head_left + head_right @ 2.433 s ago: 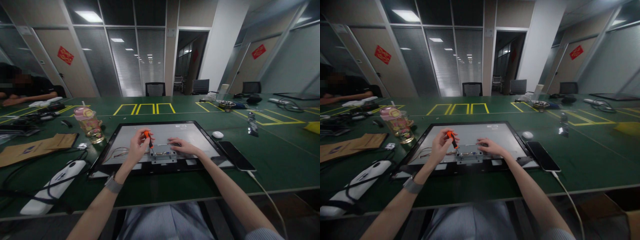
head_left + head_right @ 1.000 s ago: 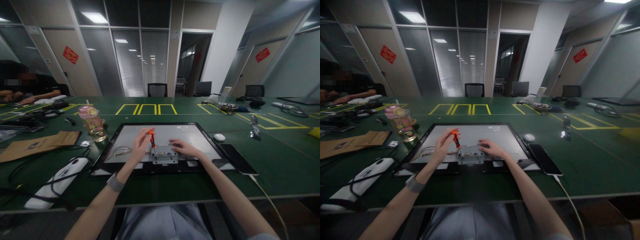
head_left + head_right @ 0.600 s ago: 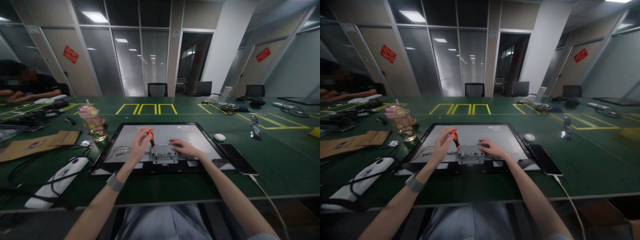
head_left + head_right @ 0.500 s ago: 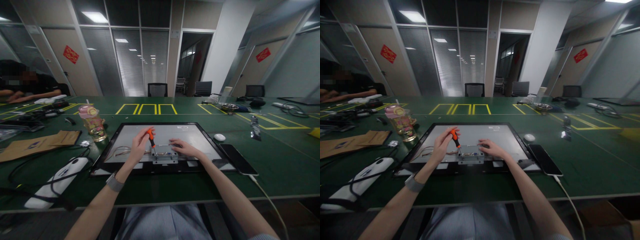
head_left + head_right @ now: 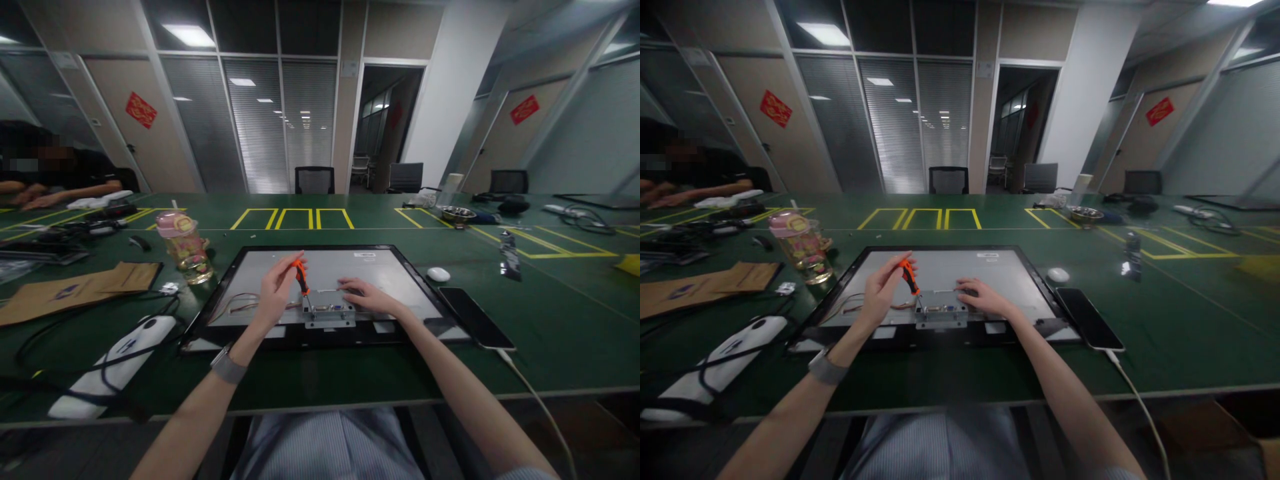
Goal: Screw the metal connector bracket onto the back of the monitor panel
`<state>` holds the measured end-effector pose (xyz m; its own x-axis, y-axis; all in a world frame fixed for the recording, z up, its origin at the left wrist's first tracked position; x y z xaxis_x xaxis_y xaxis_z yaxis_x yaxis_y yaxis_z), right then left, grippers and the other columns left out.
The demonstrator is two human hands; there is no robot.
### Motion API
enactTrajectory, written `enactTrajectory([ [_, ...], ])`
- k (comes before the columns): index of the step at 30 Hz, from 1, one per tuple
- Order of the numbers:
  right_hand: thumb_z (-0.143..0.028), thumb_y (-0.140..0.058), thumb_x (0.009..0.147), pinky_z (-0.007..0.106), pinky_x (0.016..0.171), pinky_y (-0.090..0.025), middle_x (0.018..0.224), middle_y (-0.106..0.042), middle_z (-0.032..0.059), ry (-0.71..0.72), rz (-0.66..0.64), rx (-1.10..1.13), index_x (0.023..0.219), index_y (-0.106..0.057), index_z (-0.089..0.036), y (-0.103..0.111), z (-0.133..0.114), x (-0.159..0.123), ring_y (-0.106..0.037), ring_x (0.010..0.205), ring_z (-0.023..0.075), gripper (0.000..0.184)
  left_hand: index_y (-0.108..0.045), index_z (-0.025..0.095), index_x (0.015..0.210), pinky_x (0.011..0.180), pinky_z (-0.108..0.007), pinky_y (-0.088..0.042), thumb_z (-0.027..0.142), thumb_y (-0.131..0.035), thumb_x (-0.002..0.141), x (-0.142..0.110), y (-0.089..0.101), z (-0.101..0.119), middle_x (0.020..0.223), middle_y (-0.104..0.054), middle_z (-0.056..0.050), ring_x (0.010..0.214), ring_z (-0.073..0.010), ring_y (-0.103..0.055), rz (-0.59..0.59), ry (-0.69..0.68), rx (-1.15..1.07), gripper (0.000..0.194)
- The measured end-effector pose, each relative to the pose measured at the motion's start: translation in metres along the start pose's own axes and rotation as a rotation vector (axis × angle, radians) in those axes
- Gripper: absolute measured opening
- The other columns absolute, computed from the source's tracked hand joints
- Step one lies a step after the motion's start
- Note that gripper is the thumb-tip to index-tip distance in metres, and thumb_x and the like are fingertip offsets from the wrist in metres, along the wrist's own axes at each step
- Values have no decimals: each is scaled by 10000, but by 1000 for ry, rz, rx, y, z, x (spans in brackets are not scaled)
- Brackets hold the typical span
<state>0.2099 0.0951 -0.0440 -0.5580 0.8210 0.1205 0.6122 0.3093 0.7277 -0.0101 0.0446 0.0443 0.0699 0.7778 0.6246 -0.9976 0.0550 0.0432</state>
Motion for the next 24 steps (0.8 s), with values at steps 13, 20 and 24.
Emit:
enactTrajectory([
  [13,-525,-531,858,474,1123,-296,1401,-503,109,-3,9,17,1167,-642,-195,1,0,-1,-435,1316,283,465,-628,205,1178,830,-321,-513,266,-450,928,1,0,4,1066,-570,-72,876,-153,-607,-14,-29,27,312],
  [20,-523,-546,849,487,1132,-274,1401,-505,100,-23,7,37,1158,-646,-210,2,0,-1,-422,1329,282,451,-693,221,1054,740,-253,-498,261,-634,828,2,3,1,899,-515,-26,811,-133,-538,41,-74,127,236],
  [24,-532,-539,852,479,1125,-290,1403,-502,102,-18,2,28,1164,-645,-207,2,-1,-1,-440,1313,282,463,-665,214,1128,812,-308,-504,264,-497,902,3,3,-3,1031,-549,-64,899,-165,-570,5,-29,50,286],
])
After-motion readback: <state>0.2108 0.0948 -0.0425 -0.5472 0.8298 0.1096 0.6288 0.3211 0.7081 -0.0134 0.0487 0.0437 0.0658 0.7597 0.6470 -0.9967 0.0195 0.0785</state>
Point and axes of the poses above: each hand's wrist, its own x-axis towards the middle knuckle, its own y-axis out of the back of the hand, z = x × y, the point moved 7 cm from there along x, towards the middle knuckle
